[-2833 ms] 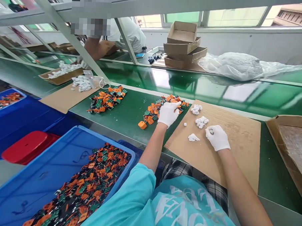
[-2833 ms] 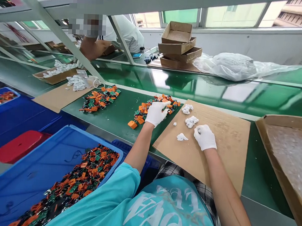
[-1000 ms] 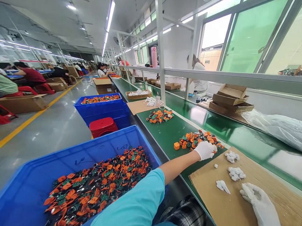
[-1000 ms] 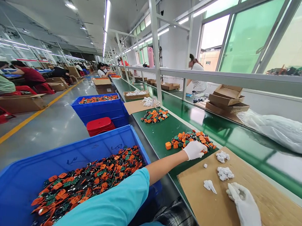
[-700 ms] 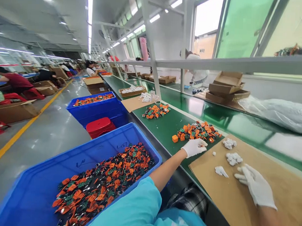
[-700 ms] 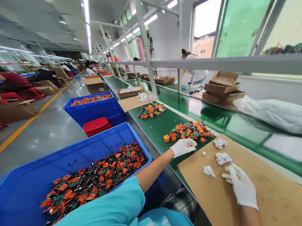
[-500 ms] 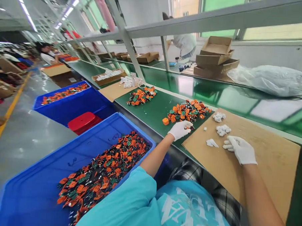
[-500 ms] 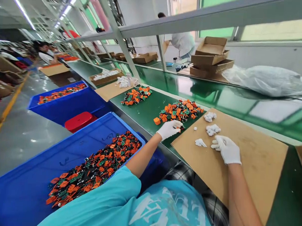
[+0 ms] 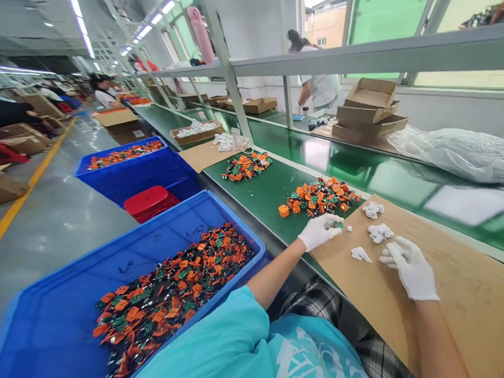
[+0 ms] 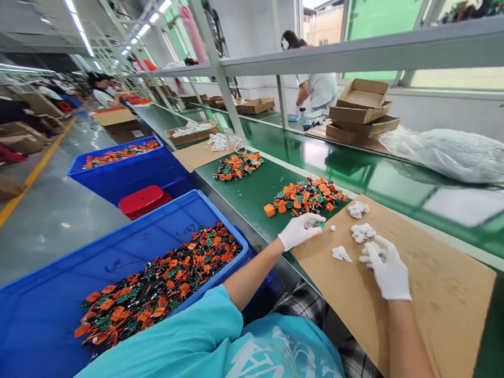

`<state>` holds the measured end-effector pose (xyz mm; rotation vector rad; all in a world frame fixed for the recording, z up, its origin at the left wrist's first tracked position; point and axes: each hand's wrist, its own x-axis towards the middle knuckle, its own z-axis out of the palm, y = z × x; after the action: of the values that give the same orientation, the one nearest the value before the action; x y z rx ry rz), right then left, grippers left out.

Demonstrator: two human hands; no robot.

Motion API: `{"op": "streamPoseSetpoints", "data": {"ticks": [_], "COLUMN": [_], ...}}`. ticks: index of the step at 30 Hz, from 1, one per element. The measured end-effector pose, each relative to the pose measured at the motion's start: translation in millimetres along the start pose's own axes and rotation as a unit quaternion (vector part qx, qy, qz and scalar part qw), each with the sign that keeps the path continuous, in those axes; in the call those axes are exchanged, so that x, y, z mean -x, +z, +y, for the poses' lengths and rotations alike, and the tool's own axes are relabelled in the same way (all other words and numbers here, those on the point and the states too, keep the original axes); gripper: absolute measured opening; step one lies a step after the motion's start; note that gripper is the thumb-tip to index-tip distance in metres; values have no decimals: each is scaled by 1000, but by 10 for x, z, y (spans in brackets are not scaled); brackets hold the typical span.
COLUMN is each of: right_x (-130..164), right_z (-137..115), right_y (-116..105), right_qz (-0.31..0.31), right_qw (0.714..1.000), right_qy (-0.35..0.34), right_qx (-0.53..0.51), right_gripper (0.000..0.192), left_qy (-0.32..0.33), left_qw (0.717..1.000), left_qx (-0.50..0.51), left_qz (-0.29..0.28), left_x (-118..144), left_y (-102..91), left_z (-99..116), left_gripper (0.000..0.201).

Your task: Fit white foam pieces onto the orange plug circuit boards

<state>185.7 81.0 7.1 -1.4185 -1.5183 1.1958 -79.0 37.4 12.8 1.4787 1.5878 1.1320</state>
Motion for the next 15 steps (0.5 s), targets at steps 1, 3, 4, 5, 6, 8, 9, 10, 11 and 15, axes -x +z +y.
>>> {"op": "streamPoseSetpoints", "data": {"ticks": [1,3,4,5,6,8,9,10,11,15], "right_x": [36,140,207,282,361,511,575,628,668,737], "right_z": [-50,-148,-187,-214,-226,-206,-178,-143,-106,9], "right_y": [23,96,143,194,247,343,380,407,426,448], "right_qz": [-14,-43,-53,-58,-69,-67,-47,-18,7,42], "right_qw": [1000,999,998,997,994,990,987,981,973,930], "right_qy": [-4,-19,-29,-40,-50,-89,-120,-157,-195,-333], "right_qx": [-15,-5,18,45,68,90,100,113,126,151], "right_gripper": [71,66,64,63,62,58,53,46,40,33], "left_qy": [1,15,11,4,-2,-3,-6,-10,-10,17], "left_qw": [993,953,934,922,915,910,914,922,934,978], "left_qx": [121,298,350,379,393,405,393,372,340,181], "left_qz": [-13,-55,-70,-80,-90,-93,-103,-108,-105,-99], "left_x": [57,173,230,286,342,446,492,533,568,648], "left_y": [46,152,209,267,323,420,455,480,494,481], "left_z": [10,18,16,13,11,12,18,29,45,142], "left_gripper": [46,58,61,64,66,70,71,70,67,50]}}
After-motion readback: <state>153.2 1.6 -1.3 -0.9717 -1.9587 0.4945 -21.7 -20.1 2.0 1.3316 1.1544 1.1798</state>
